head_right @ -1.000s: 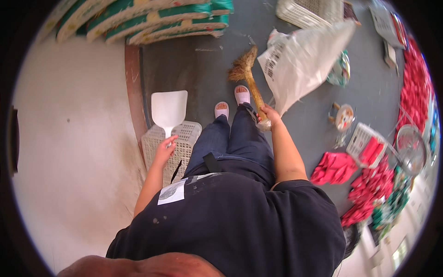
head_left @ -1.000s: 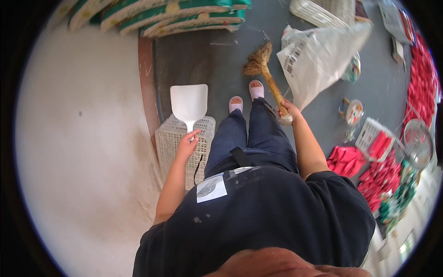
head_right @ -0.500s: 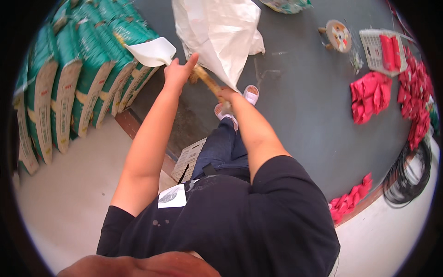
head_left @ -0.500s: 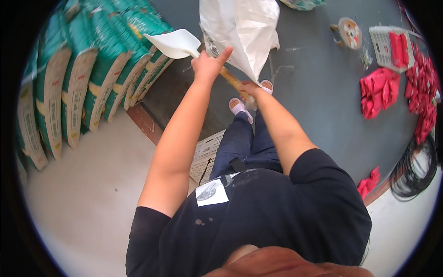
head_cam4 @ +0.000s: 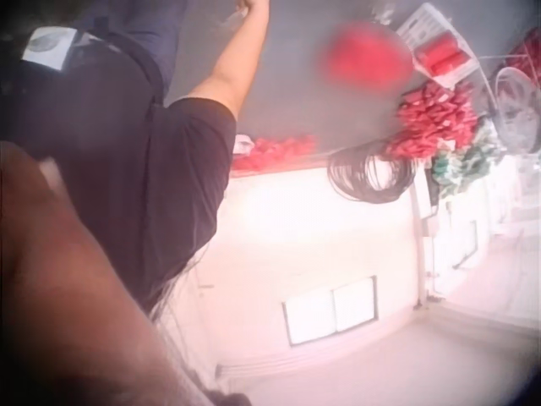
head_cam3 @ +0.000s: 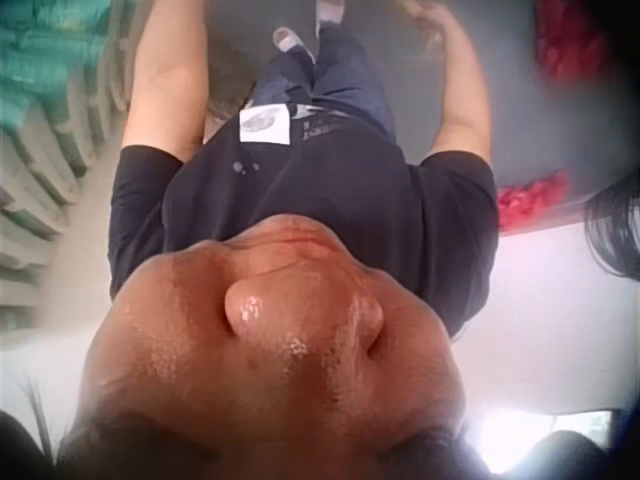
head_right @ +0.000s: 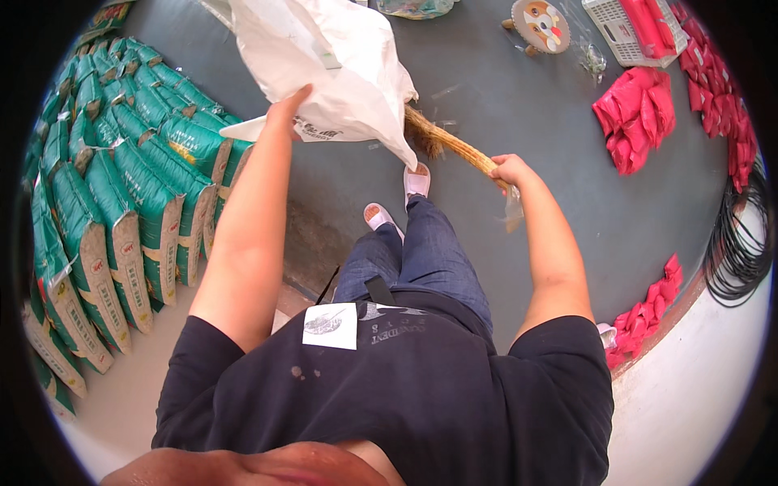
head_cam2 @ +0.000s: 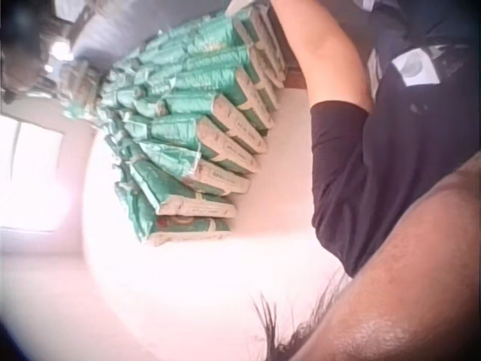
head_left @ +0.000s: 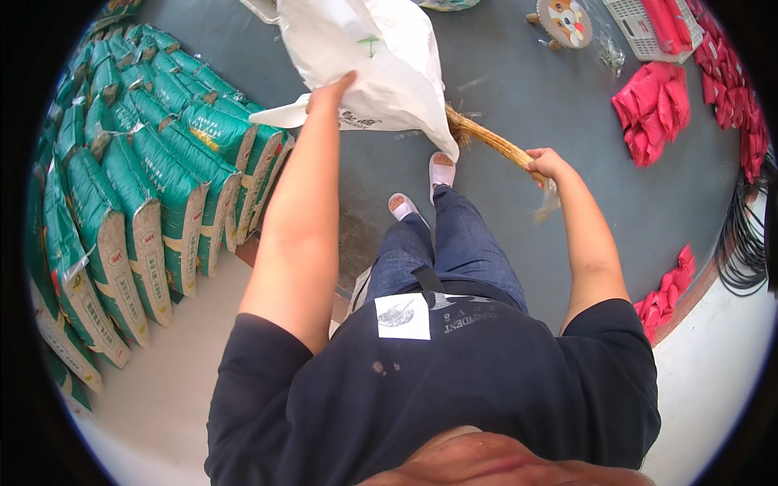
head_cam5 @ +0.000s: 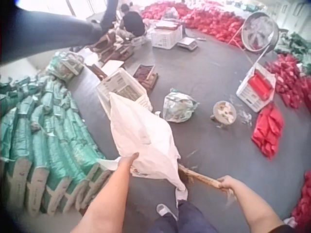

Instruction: The person sweeps a cluttered floor using a broom and dustpan, moving debris into the dustpan. They navigate around stacks of red and green packages, plastic crates, and a digital scale, occasionally lifting the scale to sweep underneath it.

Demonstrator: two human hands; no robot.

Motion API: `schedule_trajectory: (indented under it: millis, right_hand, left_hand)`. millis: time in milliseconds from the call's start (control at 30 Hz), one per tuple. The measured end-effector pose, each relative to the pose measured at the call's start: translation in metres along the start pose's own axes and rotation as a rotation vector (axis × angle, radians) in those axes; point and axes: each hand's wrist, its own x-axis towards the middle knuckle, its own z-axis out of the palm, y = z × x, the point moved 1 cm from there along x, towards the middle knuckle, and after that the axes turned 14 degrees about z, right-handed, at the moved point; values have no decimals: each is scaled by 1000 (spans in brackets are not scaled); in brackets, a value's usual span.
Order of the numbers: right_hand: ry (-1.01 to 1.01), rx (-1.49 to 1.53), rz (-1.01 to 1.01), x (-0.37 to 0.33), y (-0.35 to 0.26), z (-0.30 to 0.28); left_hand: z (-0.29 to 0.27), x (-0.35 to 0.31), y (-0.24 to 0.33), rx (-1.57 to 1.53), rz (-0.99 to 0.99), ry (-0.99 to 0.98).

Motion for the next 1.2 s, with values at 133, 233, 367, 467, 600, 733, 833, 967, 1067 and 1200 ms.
schedule_trajectory:
  millis: [133,233,367,467,600,733,833,967,1067,1200]
  right_hand:
    - [95,-189,-22,-9,6,8]
    - [236,-431,-90,-25,28,30]
    - [243,-493,-69,-21,52,62]
    - [162,-330,-38,0,56,77]
    - [99,-57,23,25,41,63]
    - [184,-67,-24,28,14,63]
    - [283,-102,-200,11,-11,89]
    - [267,-10,-406,-14,-36,142]
    - [-44,-32,-388,-66,-97,196]
    - [-268,-74,-362,-73,-180,271]
  left_hand:
    - [-26,11,-27,-689,-139,-2]
    - [-63,-51,-28,-490,-8,-70]
    - [-135,-108,-85,-526,-30,49]
    - [-186,-181,-116,-652,-55,201]
    - [-292,-274,-159,-839,19,372]
    - [-369,-374,-262,-897,-26,357]
    - [-350,-427,-328,-941,-116,377]
    - [-286,-429,-409,-1035,-328,555]
    - [-232,-403,-480,-1228,-506,598]
    - [-229,-387,-452,-1187,-588,473]
